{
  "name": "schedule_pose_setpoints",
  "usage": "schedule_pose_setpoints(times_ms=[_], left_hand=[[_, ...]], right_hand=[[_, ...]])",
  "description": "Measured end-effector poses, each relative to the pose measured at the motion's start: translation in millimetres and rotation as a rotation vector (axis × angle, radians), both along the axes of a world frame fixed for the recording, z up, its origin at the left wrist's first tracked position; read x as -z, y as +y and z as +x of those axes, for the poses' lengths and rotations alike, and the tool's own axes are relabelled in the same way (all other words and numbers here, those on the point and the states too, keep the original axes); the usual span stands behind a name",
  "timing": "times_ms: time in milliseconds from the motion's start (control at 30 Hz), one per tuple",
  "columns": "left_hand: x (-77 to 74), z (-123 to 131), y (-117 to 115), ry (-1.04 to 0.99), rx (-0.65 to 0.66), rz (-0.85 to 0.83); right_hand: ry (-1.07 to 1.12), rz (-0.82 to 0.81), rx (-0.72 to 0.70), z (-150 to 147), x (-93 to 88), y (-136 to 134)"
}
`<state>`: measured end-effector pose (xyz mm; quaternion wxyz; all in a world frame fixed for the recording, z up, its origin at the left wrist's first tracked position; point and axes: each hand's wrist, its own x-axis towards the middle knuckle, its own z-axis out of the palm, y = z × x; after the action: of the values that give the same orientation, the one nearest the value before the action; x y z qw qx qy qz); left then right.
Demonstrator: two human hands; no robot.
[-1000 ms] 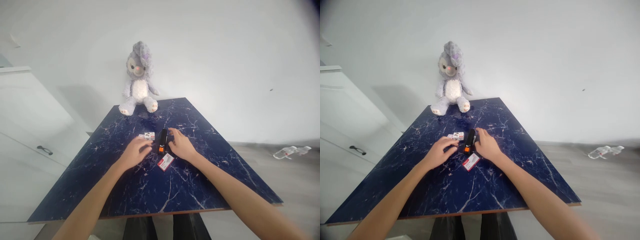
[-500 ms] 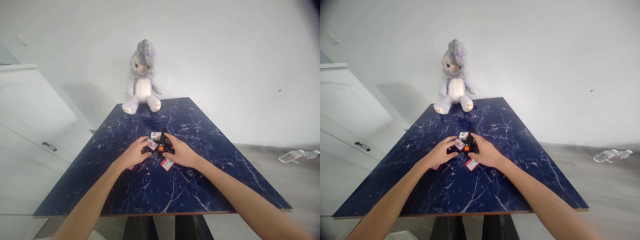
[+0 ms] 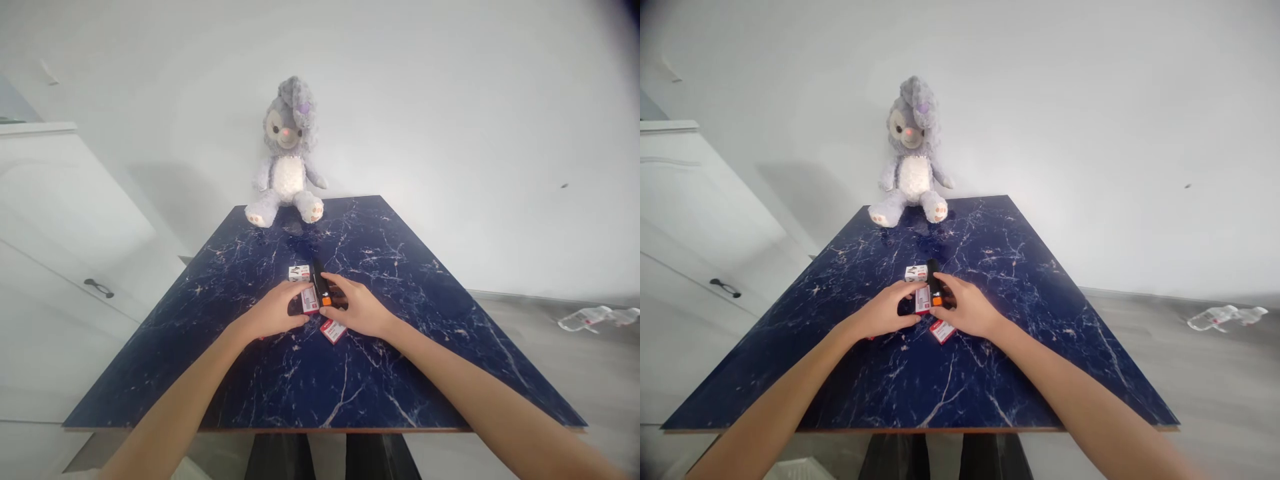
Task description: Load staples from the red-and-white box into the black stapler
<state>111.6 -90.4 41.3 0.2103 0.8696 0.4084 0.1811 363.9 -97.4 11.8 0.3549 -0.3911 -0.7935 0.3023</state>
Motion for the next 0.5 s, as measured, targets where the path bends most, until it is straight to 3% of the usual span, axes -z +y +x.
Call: schedule_pose_setpoints(times_ms=[133, 267, 400, 500], left_hand=[[2.9, 1.8, 0.3, -0.061, -0.024, -0.049], [1.3, 1.8, 0.9, -0.048, -0.038, 0.019], [-19.0, -21.8, 5.0, 0.018, -0.088, 0.1], [-40.2, -56.4, 7.5, 0.114, -0.148, -0.009]], right_hand=[[0.015, 0.004, 0.001, -2.3, 0.9, -0.7], [-0.158, 0.14, 0.126, -4.9, -15.5, -12.3], [-0.39, 0.289, 0.259, -5.3, -40.1, -29.2], [-0.561, 0.264, 0.236, -2.7, -47.2, -32.1]])
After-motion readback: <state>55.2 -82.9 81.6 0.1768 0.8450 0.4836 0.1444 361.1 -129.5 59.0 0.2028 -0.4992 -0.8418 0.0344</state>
